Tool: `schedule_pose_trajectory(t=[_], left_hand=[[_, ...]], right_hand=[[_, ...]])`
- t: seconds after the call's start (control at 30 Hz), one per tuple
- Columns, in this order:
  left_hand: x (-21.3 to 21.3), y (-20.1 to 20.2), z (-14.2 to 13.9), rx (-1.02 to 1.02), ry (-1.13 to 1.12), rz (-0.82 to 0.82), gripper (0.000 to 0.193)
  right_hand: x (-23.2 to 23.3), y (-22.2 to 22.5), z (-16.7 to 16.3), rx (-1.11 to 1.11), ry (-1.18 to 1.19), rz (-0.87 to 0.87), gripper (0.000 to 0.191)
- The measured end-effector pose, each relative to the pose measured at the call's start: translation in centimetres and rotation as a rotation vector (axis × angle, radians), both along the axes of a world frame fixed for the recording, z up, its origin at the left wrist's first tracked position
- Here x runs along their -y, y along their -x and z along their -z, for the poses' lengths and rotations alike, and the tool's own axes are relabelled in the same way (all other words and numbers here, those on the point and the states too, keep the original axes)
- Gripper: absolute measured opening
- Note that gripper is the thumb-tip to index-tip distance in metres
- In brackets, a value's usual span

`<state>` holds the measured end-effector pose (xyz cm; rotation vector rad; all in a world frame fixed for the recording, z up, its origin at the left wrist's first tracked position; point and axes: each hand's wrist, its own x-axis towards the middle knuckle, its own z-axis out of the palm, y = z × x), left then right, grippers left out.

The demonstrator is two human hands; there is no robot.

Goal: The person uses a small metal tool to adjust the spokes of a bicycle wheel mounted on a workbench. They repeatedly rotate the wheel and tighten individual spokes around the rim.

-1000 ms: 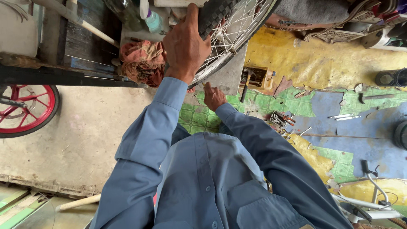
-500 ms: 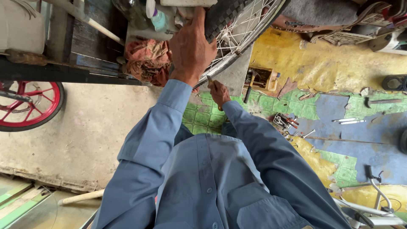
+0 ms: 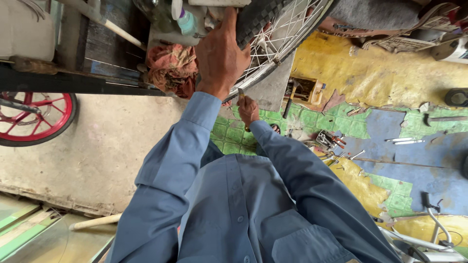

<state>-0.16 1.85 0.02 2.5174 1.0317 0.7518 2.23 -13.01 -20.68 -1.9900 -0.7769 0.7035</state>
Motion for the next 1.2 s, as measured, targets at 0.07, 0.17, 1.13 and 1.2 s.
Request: schedule_pose_trajectory(t=[0.07, 0.17, 1.13, 1.2], left_hand=[[-0.1, 0.0, -0.1, -0.008, 0.016, -0.003, 0.076], [-0.2, -0.1, -0.2, 0.023, -0.043, 0.007, 0.081], [1.0, 1.0, 0.3, -0.038, -0.013, 0.004, 0.081], [1.0, 1.1, 0.2, -0.033, -0.012, -0.001, 0.079]], right_hand=[[0.2, 0.2, -0.1, -0.011, -0.021, -0.013, 0.038], [0.4, 0.2, -0.4, -0.011, -0.028, -0.038, 0.038], [0.2, 0.4, -0.7, -0.211, -0.016, -0.169, 0.043], [0.1, 0.3, -0.5, -0.153, 0.032, -0.046, 0.044]])
